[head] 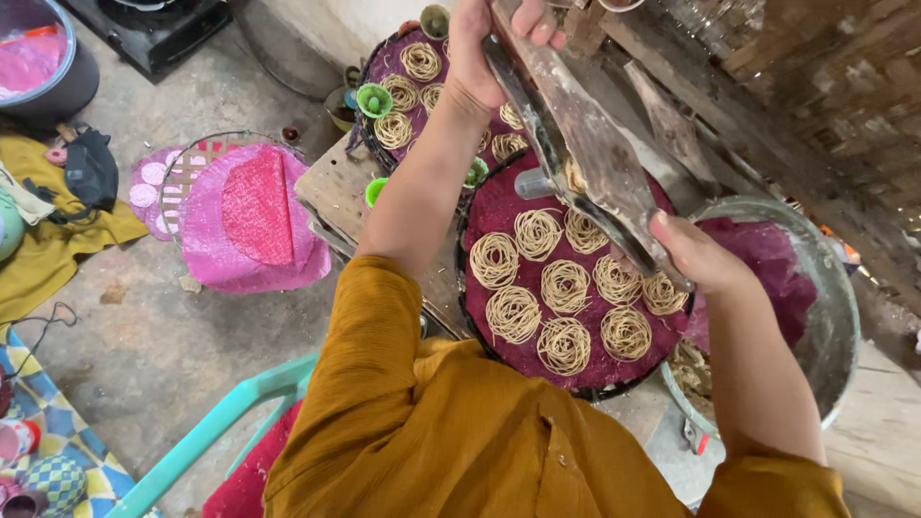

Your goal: The person sits at a low work table and operates a manual lever noodle press. They load dough into the press cylinder, pull the lever down to extrude noodles onto a round tray, cut the extruded noodle strands with a small stick, and repeat the cycle, with finished noodle nests accumulating on the trays.

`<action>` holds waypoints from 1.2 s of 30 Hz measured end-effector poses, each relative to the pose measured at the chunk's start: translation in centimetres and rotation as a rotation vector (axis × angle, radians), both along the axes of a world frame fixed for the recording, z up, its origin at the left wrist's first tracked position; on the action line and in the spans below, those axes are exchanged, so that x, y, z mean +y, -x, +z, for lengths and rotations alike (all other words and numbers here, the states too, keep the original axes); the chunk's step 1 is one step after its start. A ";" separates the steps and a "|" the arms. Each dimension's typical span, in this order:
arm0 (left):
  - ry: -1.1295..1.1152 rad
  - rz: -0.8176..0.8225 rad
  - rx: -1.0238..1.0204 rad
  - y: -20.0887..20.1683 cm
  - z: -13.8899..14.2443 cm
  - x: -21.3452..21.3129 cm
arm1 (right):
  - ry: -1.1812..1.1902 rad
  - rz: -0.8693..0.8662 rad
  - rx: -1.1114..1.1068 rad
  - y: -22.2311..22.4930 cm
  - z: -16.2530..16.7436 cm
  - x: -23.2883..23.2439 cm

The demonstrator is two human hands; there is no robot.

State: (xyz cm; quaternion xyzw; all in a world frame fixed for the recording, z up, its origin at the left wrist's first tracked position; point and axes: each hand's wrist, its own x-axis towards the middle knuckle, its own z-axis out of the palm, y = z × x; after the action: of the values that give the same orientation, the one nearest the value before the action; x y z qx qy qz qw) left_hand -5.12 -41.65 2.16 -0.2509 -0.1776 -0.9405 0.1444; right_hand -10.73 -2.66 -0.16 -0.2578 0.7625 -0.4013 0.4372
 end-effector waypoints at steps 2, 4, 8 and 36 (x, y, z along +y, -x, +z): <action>-0.055 0.040 -0.061 0.2 0.0 -0.3 | 0.006 -0.019 -0.012 1.5 -0.8 -1.1; -0.091 0.076 -0.126 0.1 0.0 -0.6 | 0.047 0.001 -0.025 2.3 -2.0 -2.5; -0.086 0.125 -0.182 -0.5 -0.6 -1.1 | 0.035 -0.015 -0.007 1.8 -3.1 -3.7; -0.084 0.166 -0.155 -2.0 -1.0 -2.9 | -0.008 -0.144 0.254 -2.7 0.2 -4.8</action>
State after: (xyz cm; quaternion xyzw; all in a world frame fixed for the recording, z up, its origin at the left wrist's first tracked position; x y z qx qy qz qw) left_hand -3.08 -44.53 1.14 -0.1558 -0.1688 -0.9485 0.2179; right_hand -8.05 -7.45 -0.01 -0.2493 0.8297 -0.3930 0.3083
